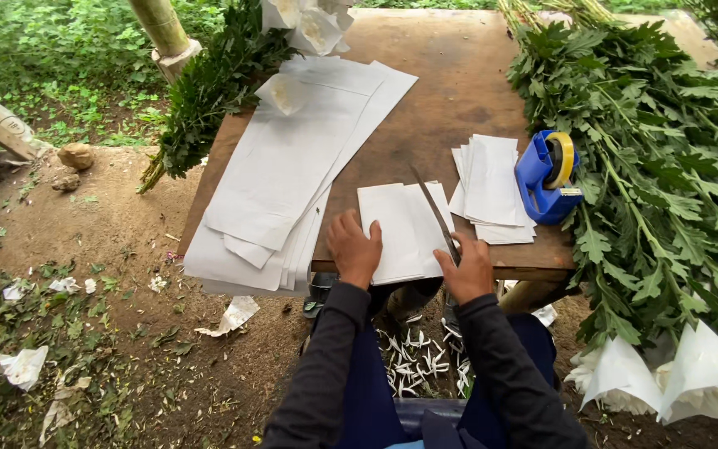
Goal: The person wraps individual flower heads in white paper by cutting a strip of paper, placing it around the flower head, and securing it with tape.
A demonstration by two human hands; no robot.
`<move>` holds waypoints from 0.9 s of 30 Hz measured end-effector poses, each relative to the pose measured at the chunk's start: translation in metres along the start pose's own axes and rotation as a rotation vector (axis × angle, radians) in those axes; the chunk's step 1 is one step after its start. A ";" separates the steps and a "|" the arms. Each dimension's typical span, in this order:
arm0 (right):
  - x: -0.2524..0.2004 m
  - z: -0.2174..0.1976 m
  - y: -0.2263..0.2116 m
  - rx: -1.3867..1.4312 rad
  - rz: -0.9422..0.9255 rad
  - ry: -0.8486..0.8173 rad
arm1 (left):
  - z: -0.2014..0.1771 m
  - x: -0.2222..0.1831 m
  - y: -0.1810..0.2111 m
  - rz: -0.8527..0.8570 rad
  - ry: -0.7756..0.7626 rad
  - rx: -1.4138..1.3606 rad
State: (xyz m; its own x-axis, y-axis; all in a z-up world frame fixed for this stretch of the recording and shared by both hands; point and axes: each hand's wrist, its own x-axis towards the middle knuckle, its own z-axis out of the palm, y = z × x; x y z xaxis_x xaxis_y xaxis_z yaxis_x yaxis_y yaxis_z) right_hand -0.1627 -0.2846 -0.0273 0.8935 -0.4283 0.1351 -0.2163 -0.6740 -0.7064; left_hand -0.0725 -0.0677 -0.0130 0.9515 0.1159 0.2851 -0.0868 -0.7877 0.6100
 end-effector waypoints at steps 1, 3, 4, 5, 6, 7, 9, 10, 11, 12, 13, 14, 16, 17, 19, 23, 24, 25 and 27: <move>0.003 0.001 -0.001 0.000 -0.007 -0.003 | -0.005 -0.003 0.002 -0.005 0.006 0.000; 0.007 0.004 -0.001 0.057 0.180 -0.106 | -0.014 -0.012 0.004 -0.096 -0.224 -0.067; 0.010 0.013 -0.004 0.056 0.179 -0.112 | -0.014 -0.015 0.008 -0.102 -0.223 -0.066; 0.013 0.022 -0.006 0.048 0.192 -0.137 | -0.014 -0.018 0.011 -0.101 -0.257 -0.057; 0.020 0.031 -0.011 0.042 0.199 -0.156 | -0.014 -0.016 0.015 -0.095 -0.285 -0.049; 0.023 0.031 -0.021 0.043 0.192 -0.157 | -0.023 -0.014 0.021 -0.097 -0.278 -0.050; 0.023 0.031 -0.039 0.080 0.129 -0.202 | -0.040 -0.016 0.033 -0.131 -0.289 -0.171; 0.027 0.035 -0.034 0.082 0.128 -0.203 | -0.031 -0.012 0.026 -0.131 -0.288 -0.169; 0.031 0.039 -0.029 0.083 0.139 -0.225 | -0.022 -0.008 0.019 -0.186 -0.269 -0.216; 0.035 0.044 -0.025 0.085 0.151 -0.247 | -0.013 -0.004 0.011 -0.241 -0.249 -0.262; 0.034 0.051 -0.020 0.088 0.150 -0.249 | -0.010 -0.004 0.009 -0.241 -0.247 -0.259; 0.034 0.056 -0.016 0.161 0.163 -0.252 | -0.007 -0.003 0.009 -0.225 -0.250 -0.279; 0.032 0.063 -0.012 0.236 0.174 -0.256 | -0.013 -0.007 0.016 -0.209 -0.251 -0.297; 0.028 0.063 -0.012 0.283 0.193 -0.247 | -0.023 -0.013 0.024 -0.147 -0.210 -0.288; 0.031 0.055 -0.020 0.335 0.206 -0.224 | -0.034 -0.014 0.039 -0.069 -0.166 -0.280; 0.019 0.039 -0.039 0.392 0.256 -0.182 | -0.028 -0.020 0.025 -0.086 -0.121 -0.595; 0.020 0.035 -0.043 0.405 0.267 -0.161 | -0.022 -0.018 0.019 -0.178 -0.137 -0.737; 0.023 0.036 -0.041 0.405 0.266 -0.158 | -0.013 -0.014 0.014 -0.175 -0.137 -0.738; 0.023 0.041 -0.038 0.517 0.263 -0.164 | 0.001 -0.011 -0.001 -0.338 -0.194 -1.124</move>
